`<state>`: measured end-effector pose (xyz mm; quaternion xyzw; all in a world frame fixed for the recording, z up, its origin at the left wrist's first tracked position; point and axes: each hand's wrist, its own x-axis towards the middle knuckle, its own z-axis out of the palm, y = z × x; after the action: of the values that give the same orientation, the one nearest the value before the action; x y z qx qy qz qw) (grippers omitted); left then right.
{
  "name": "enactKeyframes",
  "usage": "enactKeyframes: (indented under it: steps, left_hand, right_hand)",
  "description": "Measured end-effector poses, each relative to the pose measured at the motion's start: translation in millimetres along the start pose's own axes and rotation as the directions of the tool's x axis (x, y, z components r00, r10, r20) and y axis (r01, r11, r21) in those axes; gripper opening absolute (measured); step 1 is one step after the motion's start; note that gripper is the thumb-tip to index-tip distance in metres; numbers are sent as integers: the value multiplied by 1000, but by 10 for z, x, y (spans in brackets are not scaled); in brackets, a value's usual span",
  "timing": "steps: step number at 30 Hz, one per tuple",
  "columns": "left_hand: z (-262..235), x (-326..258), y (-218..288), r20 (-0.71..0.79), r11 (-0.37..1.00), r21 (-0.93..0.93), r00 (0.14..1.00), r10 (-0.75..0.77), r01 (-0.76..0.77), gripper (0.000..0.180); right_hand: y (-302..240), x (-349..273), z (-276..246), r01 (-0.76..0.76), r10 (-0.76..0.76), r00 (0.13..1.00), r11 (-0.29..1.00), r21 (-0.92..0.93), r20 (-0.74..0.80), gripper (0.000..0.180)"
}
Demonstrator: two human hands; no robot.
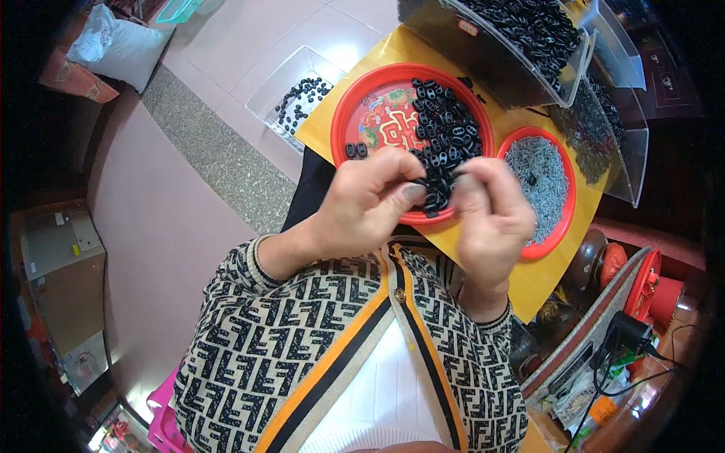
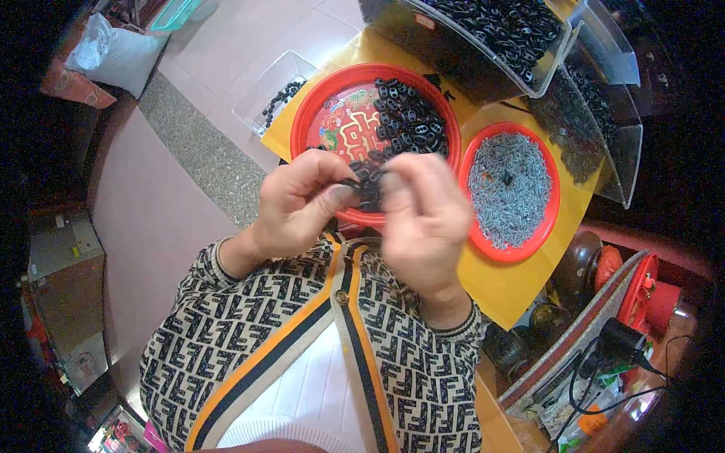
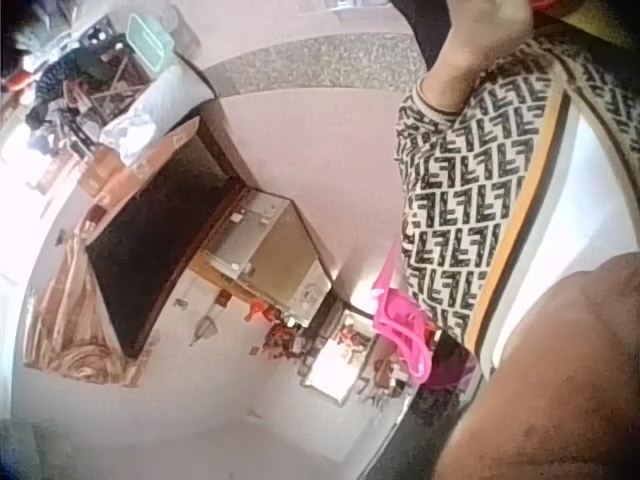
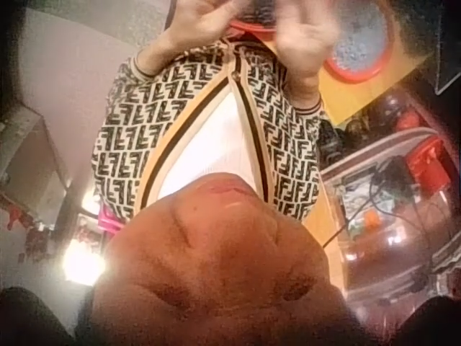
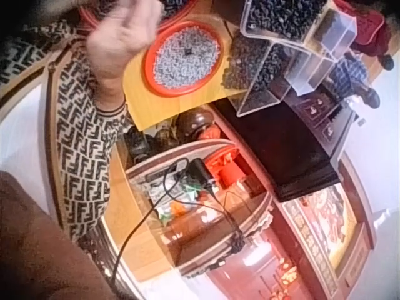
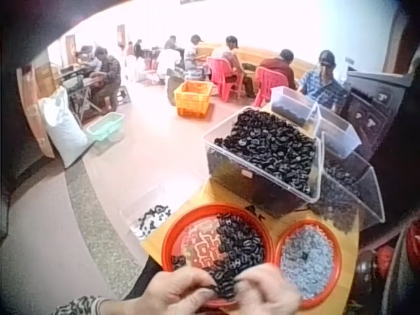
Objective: The person assembles plastic components by hand, picking up pieces from trays and joining them together.
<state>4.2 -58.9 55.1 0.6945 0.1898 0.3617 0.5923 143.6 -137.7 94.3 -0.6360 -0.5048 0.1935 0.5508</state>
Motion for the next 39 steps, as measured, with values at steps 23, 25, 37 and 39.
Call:
enactKeyframes:
  steps: [23,25,37,39]
  left_hand:
    - [-83,32,-310,93,572,-730,884,-459,374,9]
    - [-89,29,-318,102,544,-746,874,-475,383,9]
    - [-151,-1,-398,173,500,-743,849,-499,445,12]
    - [-138,-16,-422,99,600,-692,876,-473,402,14]
  right_hand:
    - [388,19,21,-465,390,884,681,566,257,16]
    - [447,-15,34,-462,382,886,686,562,263,17]
    - [436,-65,186,-463,430,886,810,360,174,12]
    - [505,-103,191,-486,436,874,797,359,214,13]
